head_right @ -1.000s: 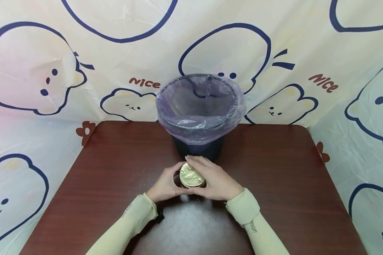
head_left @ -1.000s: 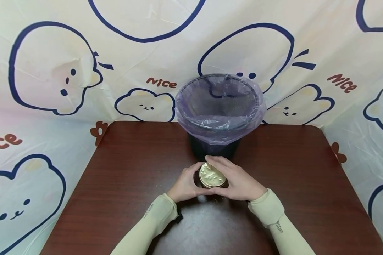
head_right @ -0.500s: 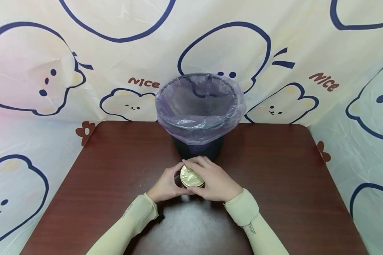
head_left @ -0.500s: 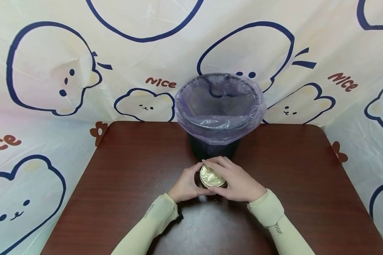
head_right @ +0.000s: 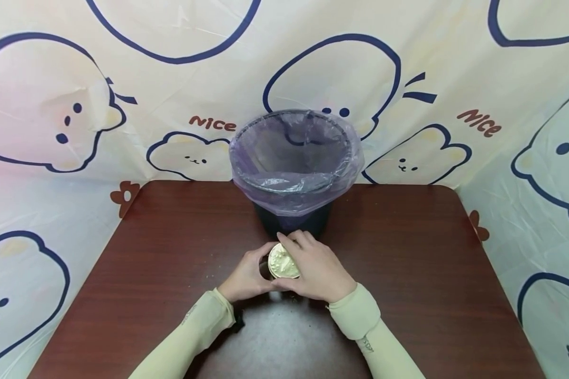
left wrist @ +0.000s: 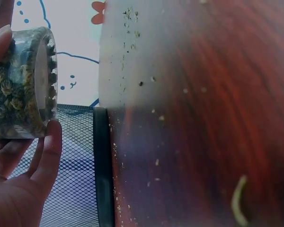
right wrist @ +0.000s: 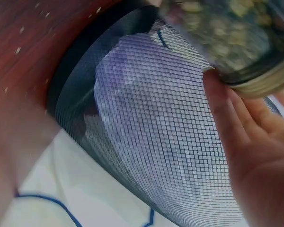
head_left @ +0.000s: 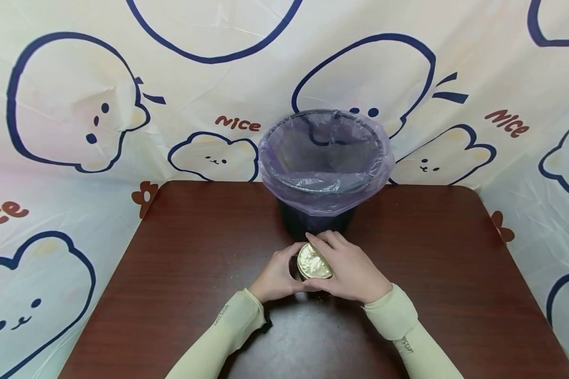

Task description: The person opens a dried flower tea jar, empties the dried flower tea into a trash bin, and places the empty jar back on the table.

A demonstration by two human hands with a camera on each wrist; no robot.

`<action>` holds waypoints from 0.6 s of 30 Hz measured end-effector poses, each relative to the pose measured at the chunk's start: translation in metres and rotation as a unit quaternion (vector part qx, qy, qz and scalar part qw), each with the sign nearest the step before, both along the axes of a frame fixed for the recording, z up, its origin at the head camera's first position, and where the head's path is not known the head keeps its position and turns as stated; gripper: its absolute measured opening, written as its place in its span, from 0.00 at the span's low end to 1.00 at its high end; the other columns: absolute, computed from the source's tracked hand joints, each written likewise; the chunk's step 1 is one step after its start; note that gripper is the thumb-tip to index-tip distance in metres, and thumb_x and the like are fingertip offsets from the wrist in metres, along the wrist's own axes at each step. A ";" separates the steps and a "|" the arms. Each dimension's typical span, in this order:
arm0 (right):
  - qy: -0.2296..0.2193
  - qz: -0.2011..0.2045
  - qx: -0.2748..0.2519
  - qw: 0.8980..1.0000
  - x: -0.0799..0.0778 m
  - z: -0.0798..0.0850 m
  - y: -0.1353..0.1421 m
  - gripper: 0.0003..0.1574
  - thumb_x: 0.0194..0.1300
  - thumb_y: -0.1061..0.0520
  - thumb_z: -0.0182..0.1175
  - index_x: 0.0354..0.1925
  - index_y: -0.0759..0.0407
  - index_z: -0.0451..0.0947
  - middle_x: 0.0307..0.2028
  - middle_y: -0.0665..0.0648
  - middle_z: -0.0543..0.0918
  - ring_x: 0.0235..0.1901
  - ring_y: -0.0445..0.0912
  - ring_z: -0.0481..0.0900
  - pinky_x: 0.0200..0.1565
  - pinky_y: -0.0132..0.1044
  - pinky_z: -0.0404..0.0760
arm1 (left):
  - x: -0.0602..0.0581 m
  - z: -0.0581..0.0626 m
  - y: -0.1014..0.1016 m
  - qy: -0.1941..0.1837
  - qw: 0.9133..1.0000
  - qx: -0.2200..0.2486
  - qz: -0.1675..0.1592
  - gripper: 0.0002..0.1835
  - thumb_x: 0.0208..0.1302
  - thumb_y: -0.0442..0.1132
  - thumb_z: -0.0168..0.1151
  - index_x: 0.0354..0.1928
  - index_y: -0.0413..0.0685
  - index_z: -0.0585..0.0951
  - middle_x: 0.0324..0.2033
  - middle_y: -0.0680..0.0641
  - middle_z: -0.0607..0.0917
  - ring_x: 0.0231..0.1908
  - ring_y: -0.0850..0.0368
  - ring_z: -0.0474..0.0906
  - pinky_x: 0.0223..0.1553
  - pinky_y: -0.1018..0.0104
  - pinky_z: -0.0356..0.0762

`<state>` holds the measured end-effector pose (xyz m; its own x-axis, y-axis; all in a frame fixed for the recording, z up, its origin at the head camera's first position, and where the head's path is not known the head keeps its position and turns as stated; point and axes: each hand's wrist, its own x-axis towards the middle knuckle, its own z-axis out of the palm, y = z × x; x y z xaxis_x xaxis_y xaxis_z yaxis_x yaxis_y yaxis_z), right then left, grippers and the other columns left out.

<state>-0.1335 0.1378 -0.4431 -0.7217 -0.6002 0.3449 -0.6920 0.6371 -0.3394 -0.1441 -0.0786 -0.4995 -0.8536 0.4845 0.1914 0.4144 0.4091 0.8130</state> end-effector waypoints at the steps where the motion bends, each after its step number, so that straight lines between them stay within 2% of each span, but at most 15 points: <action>1: -0.013 0.010 -0.004 1.000 0.000 0.001 0.001 0.56 0.55 0.36 0.76 0.74 0.59 0.69 0.60 0.54 0.78 0.57 0.47 0.78 0.54 0.46 0.84 | 0.000 0.000 0.000 0.000 1.000 -0.004 0.001 0.47 0.45 0.47 0.86 0.70 0.50 0.74 0.60 0.52 0.84 0.59 0.57 0.80 0.64 0.54 0.76; 3: -0.035 0.029 -0.013 0.999 0.000 0.002 0.003 0.56 0.56 0.40 0.77 0.75 0.58 0.67 0.64 0.55 0.77 0.61 0.47 0.77 0.57 0.47 0.83 | 0.001 -0.001 -0.001 -0.001 1.000 -0.007 0.001 0.48 0.45 0.48 0.86 0.70 0.50 0.74 0.61 0.53 0.84 0.60 0.58 0.80 0.65 0.54 0.76; 5: -0.043 0.034 -0.018 0.998 0.000 0.002 0.004 0.58 0.55 0.39 0.78 0.76 0.57 0.66 0.68 0.55 0.75 0.63 0.48 0.77 0.59 0.48 0.82 | 0.001 -0.001 -0.001 0.000 1.000 -0.006 0.000 0.48 0.45 0.47 0.86 0.70 0.50 0.74 0.62 0.52 0.84 0.61 0.58 0.79 0.65 0.54 0.75; 9: -0.002 0.000 -0.001 1.000 0.000 0.000 0.002 0.61 0.52 0.27 0.75 0.73 0.59 0.70 0.64 0.56 0.77 0.60 0.50 0.79 0.56 0.48 0.83 | 0.000 -0.001 -0.001 0.004 1.000 0.001 -0.003 0.47 0.45 0.44 0.86 0.69 0.48 0.74 0.61 0.49 0.84 0.60 0.56 0.80 0.64 0.55 0.77; 12: 0.027 -0.024 0.018 0.999 0.001 -0.001 -0.001 0.60 0.51 0.24 0.73 0.69 0.60 0.74 0.57 0.56 0.80 0.53 0.50 0.80 0.49 0.48 0.85 | 0.000 0.000 0.000 0.004 1.000 -0.003 -0.003 0.47 0.45 0.44 0.86 0.69 0.48 0.75 0.60 0.49 0.85 0.59 0.56 0.81 0.64 0.55 0.77; 15: 0.024 -0.020 0.025 0.999 0.002 0.001 -0.002 0.58 0.52 0.28 0.74 0.69 0.62 0.74 0.55 0.56 0.80 0.51 0.50 0.79 0.47 0.47 0.85 | 0.000 -0.001 0.000 0.002 1.000 -0.001 -0.003 0.47 0.45 0.45 0.86 0.69 0.49 0.75 0.60 0.50 0.85 0.59 0.56 0.81 0.64 0.55 0.77; 18: -0.008 0.006 0.017 1.000 0.003 0.004 0.000 0.55 0.55 0.37 0.76 0.72 0.61 0.71 0.59 0.56 0.79 0.55 0.49 0.78 0.52 0.46 0.84 | 0.001 -0.002 0.000 0.007 1.000 -0.002 -0.006 0.47 0.45 0.47 0.86 0.70 0.50 0.74 0.60 0.51 0.84 0.59 0.57 0.81 0.63 0.56 0.78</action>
